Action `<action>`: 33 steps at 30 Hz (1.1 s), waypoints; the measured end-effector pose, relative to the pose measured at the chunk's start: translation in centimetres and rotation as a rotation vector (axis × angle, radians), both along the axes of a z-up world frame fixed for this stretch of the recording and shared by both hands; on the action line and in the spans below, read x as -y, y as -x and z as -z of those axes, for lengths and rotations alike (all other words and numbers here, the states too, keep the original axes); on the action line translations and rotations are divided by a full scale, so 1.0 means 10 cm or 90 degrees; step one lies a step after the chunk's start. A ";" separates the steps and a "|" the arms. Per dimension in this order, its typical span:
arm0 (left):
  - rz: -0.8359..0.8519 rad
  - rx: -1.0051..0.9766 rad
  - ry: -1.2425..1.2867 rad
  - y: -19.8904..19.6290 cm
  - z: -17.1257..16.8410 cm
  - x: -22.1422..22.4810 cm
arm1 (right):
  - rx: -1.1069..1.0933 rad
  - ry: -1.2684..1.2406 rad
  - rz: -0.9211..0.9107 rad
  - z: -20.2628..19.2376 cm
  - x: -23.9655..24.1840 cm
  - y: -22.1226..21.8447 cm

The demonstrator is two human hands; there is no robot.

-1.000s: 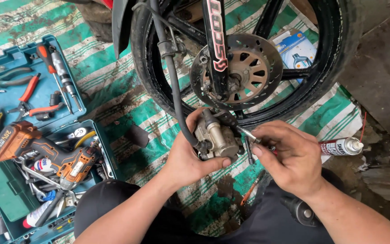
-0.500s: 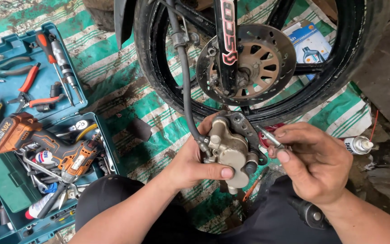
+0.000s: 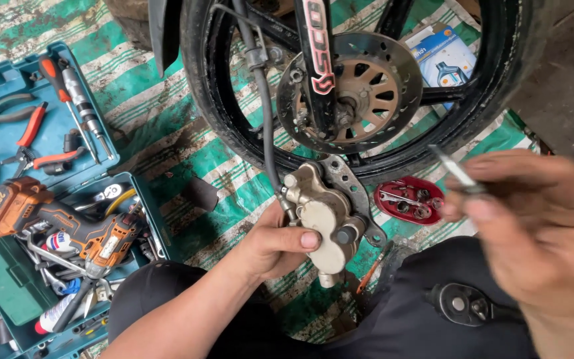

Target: Cleaning and lubricating a motorcycle brake caliper using a spray lubricant and a ratchet wrench.

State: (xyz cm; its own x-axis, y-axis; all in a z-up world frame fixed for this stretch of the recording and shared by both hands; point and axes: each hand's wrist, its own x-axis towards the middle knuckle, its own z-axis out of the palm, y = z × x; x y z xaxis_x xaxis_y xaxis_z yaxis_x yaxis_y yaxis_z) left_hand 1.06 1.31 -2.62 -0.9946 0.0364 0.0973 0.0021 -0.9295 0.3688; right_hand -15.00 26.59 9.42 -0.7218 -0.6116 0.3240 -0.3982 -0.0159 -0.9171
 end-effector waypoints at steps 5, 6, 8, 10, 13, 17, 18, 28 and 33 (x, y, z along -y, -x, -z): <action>0.004 0.001 0.025 -0.04 -0.06 0.03 | 0.048 -0.080 0.089 1.09 -1.91 1.64; -0.008 0.022 0.038 -0.06 -0.01 0.04 | 0.241 -0.016 -0.140 1.32 -2.49 2.35; 0.000 0.041 0.047 -0.09 0.08 0.06 | 0.446 0.050 -0.342 1.44 -3.05 2.63; -0.075 0.083 0.112 -0.10 0.13 0.09 | 0.309 0.240 0.028 1.42 -3.04 2.03; -0.097 0.076 0.085 -0.12 0.20 0.11 | 0.499 0.234 0.310 1.25 -2.73 1.87; -0.091 0.062 0.098 -0.04 0.14 0.09 | 0.603 0.107 0.710 2.03 -2.86 1.92; -0.104 0.071 0.100 -0.05 0.19 0.10 | 0.558 0.069 0.630 2.52 -3.13 2.04; -0.141 0.113 0.182 0.07 0.15 0.02 | -0.235 -0.522 0.656 4.03 -2.58 2.09; -0.187 0.206 0.199 0.18 0.15 -0.07 | -0.205 -0.370 0.641 3.86 -2.54 2.19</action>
